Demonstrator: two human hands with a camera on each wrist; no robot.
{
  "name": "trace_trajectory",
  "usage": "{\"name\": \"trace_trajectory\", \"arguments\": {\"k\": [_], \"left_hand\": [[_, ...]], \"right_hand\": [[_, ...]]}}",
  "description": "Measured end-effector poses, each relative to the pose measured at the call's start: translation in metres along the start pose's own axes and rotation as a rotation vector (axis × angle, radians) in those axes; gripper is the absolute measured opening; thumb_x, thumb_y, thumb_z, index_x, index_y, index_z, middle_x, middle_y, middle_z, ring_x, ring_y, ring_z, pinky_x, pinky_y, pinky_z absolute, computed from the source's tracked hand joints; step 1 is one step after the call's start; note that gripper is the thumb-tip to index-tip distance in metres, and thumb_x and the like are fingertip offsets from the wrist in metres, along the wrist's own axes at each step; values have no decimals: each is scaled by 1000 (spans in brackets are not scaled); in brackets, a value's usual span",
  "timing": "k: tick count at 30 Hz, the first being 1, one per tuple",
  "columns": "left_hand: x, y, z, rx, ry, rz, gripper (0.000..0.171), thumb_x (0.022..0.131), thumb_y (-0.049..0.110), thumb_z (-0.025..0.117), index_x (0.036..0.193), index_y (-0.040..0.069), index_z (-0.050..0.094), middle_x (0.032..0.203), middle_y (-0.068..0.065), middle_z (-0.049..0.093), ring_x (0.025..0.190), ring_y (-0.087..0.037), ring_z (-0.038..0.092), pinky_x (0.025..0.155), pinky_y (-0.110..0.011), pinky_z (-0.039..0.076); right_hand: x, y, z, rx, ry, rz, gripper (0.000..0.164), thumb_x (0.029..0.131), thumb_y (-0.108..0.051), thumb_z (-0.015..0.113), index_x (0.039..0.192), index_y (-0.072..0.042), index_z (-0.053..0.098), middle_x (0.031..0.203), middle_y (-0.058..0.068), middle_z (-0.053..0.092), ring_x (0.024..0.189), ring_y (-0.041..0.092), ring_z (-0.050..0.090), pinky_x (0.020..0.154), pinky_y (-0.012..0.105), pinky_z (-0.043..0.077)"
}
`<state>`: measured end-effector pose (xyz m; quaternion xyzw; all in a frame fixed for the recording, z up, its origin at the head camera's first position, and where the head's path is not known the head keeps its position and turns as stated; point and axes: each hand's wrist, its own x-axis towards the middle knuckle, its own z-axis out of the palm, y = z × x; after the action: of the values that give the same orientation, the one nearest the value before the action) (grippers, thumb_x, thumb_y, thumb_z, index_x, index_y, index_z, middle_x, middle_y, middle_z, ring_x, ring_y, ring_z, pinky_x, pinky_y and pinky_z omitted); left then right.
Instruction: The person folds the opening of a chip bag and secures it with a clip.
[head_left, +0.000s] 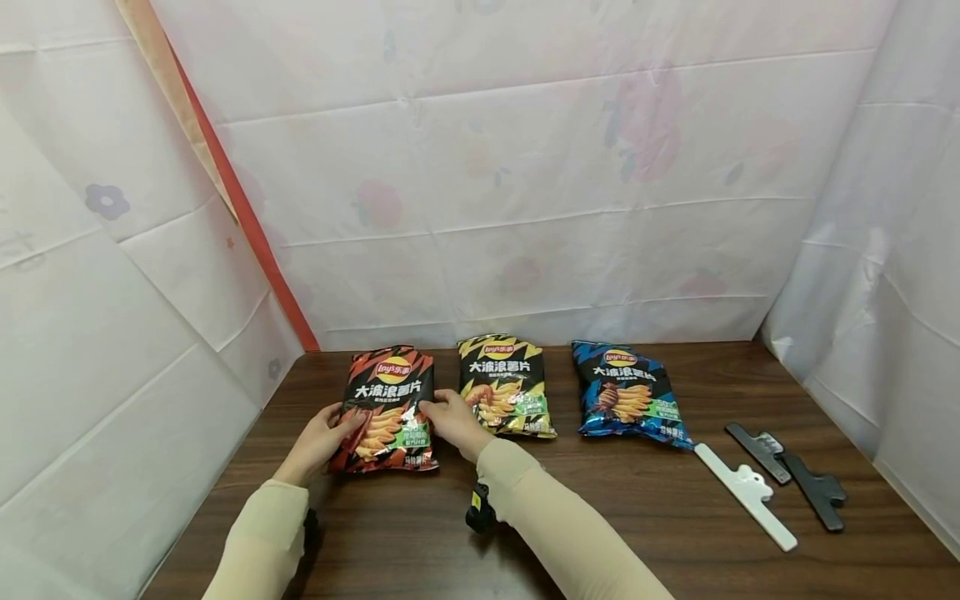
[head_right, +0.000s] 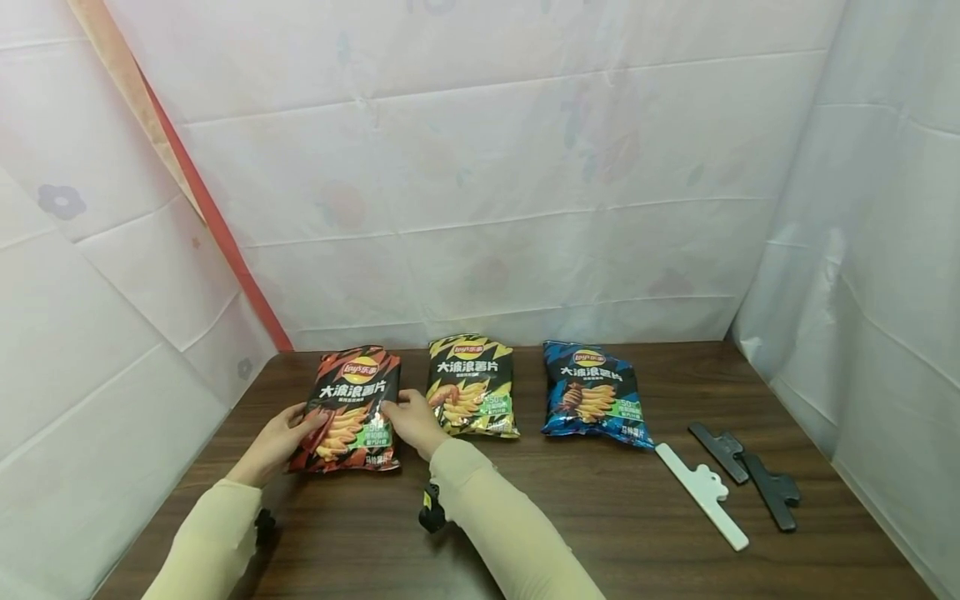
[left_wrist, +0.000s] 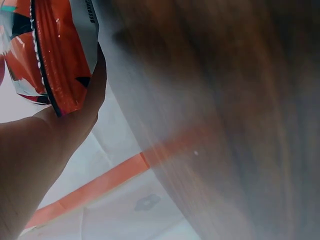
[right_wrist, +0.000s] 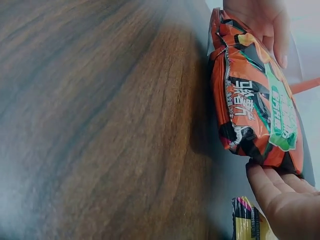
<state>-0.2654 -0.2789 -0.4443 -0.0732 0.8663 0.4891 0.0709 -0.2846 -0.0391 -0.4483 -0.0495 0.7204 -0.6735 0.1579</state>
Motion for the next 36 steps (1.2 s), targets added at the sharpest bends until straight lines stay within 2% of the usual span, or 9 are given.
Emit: {"name": "trace_trajectory", "arguments": {"k": [7,13,22,30,36], "left_hand": [[-5,-2,0,12,6,48,89,98,46,56,153,-9,13,147,-35,35,127,-39,48,98,-42,47],[-10,0,-2,45,23,54,92,96,51,56,153,-8,14,146,-34,38,125,-37,50,95,-41,49],[-14,2,-1,15,-11,58,93,95,51,59,154,-5,14,144,-31,41,117,-32,56,84,-34,54],[-20,5,1,-1,-23,70,91,95,49,60,154,-5,15,140,-28,42,110,-28,58,80,-32,55],[-24,8,5,-21,-39,82,88,95,45,61,153,-4,16,138,-27,44,108,-25,58,79,-30,54]], "right_hand": [[-3,-2,-4,21,-11,-14,60,101,-29,56,152,-7,33,138,21,55,119,31,60,92,44,54],[-7,-2,-7,-10,-34,-52,60,102,-30,55,152,-8,32,137,19,55,120,31,59,92,43,54],[-12,-2,-11,-29,-9,-89,53,100,-28,58,146,-8,41,142,20,51,124,31,57,94,42,53],[-17,-3,-15,9,-19,-97,44,99,-21,59,139,-7,47,136,18,57,118,28,61,95,47,52],[-20,-3,-18,-13,-23,-94,53,99,-20,59,147,-8,40,140,20,54,118,27,61,89,42,54]]}}
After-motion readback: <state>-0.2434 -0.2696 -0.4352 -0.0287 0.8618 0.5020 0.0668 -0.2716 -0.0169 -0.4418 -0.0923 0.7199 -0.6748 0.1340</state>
